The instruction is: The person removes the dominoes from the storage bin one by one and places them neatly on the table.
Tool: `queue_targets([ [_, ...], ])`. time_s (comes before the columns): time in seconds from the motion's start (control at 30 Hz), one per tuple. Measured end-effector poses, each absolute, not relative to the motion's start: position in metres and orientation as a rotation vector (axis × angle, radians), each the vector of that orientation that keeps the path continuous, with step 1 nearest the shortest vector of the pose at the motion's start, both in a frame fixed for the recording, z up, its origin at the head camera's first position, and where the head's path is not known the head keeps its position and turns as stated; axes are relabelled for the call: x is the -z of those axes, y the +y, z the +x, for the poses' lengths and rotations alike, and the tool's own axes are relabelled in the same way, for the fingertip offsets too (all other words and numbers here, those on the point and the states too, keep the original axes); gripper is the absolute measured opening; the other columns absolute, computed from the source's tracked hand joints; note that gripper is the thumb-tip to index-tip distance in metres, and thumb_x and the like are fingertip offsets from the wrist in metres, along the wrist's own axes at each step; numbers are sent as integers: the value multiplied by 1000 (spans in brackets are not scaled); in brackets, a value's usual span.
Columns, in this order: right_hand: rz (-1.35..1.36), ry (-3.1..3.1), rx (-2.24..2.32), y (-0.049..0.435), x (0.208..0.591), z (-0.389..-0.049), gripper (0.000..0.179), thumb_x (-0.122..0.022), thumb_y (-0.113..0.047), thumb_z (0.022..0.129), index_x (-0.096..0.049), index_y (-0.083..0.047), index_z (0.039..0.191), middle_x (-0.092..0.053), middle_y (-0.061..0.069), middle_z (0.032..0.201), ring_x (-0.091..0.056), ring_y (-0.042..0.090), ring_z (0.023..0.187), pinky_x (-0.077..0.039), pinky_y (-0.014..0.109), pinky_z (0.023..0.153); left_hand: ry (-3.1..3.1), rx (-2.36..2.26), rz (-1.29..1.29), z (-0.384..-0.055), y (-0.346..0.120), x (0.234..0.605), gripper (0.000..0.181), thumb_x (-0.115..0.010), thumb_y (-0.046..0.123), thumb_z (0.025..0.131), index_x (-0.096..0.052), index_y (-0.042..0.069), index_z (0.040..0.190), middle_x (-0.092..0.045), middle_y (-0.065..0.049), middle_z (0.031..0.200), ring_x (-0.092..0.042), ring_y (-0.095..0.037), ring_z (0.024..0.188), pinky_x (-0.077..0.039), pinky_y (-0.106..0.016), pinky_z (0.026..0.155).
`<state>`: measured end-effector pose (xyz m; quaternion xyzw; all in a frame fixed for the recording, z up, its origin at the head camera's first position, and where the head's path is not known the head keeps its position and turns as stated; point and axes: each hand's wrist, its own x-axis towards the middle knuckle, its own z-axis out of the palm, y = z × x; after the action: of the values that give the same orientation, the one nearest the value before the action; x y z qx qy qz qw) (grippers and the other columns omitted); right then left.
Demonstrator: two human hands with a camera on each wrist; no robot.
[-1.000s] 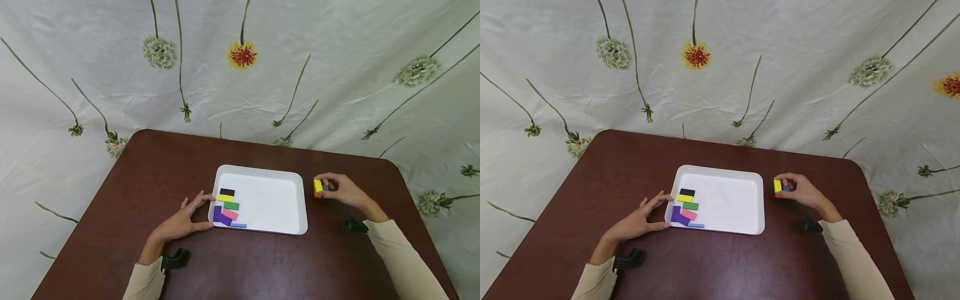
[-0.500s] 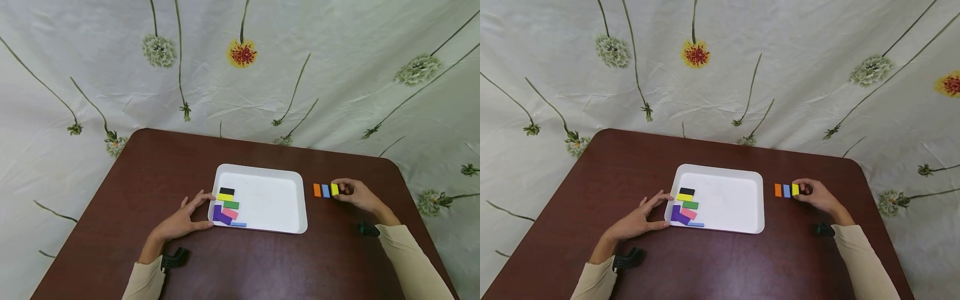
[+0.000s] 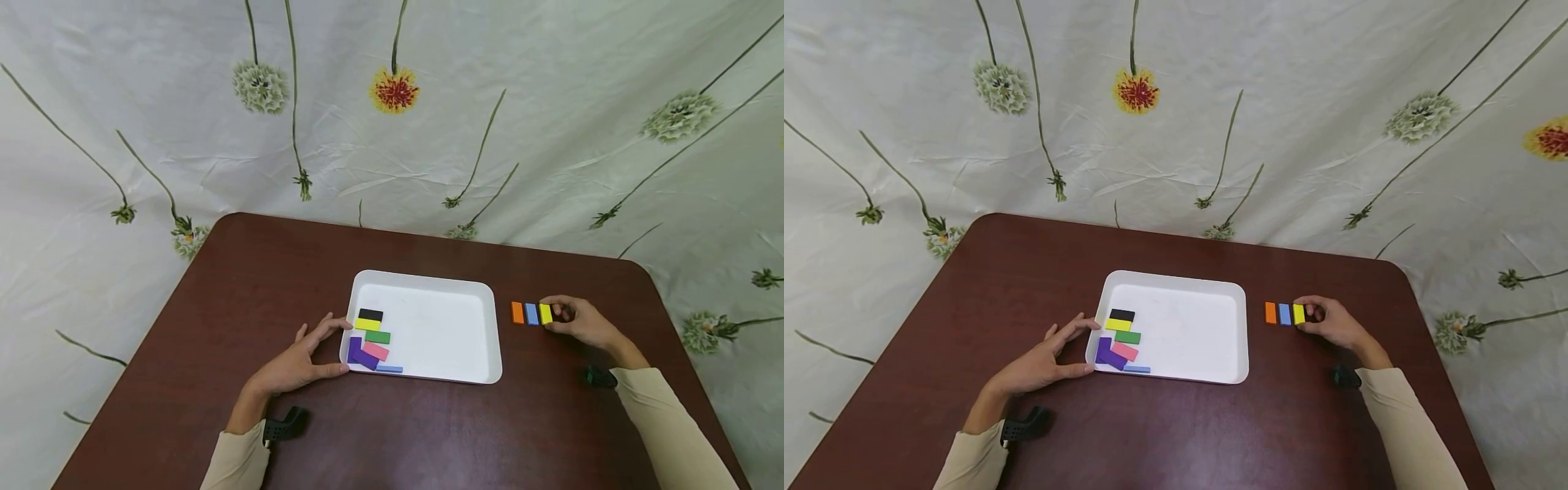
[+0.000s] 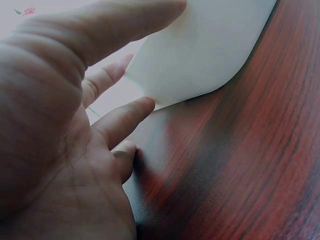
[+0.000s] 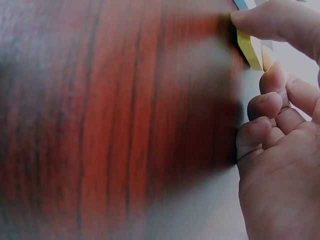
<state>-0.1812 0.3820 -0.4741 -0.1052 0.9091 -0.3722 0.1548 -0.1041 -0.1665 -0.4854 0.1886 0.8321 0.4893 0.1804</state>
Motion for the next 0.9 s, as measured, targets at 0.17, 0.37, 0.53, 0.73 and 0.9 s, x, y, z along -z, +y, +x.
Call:
queue_targets([
  [0.17, -311, 2597, 1081, 381, 473, -181, 42, -72, -10, 82, -55, 0, 119, -40, 10, 87, -37, 11, 69, -33, 25, 56, 2348, -1388, 535, -103, -167, 488, 66, -72, 43, 79, -36, 36, 134, -35, 0, 150, -1, -29, 147, 15, -60, 109],
  [0.37, -306, 2602, 1071, 380, 474, -180, 43, -72, -10, 82, -55, -1, 120, -40, 9, 87, -38, 13, 72, -33, 25, 58, 2348, -1389, 543, -103, -168, 490, 66, -72, 42, 80, -36, 34, 134, -34, 0, 150, 0, -29, 147, 15, -60, 108],
  [0.53, -331, 2602, 1080, 382, 474, -178, 45, -72, -11, 82, -53, -2, 122, -42, 10, 88, -37, 12, 71, -34, 26, 58, 2347, -1394, 538, -102, -167, 488, 66, -72, 42, 79, -37, 34, 134, -35, 0, 150, -1, -28, 147, 15, -60, 109],
  [0.73, -401, 2620, 1145, 378, 461, -179, 43, -69, -8, 84, -53, -2, 123, -41, 10, 86, -37, 11, 67, -34, 27, 55, 2344, -1393, 526, -102, -166, 486, 66, -73, 42, 79, -37, 34, 134, -36, 0, 149, -3, -28, 147, 15, -60, 109],
  [0.9, -483, 2581, 1158, 357, 439, -185, 38, -67, -11, 87, -55, -5, 121, -41, 7, 84, -39, 11, 69, -37, 25, 57, 2351, -1404, 531, -101, -164, 480, 65, -74, 36, 80, -38, 31, 134, -38, -3, 148, -4, -31, 147, 15, -61, 108],
])
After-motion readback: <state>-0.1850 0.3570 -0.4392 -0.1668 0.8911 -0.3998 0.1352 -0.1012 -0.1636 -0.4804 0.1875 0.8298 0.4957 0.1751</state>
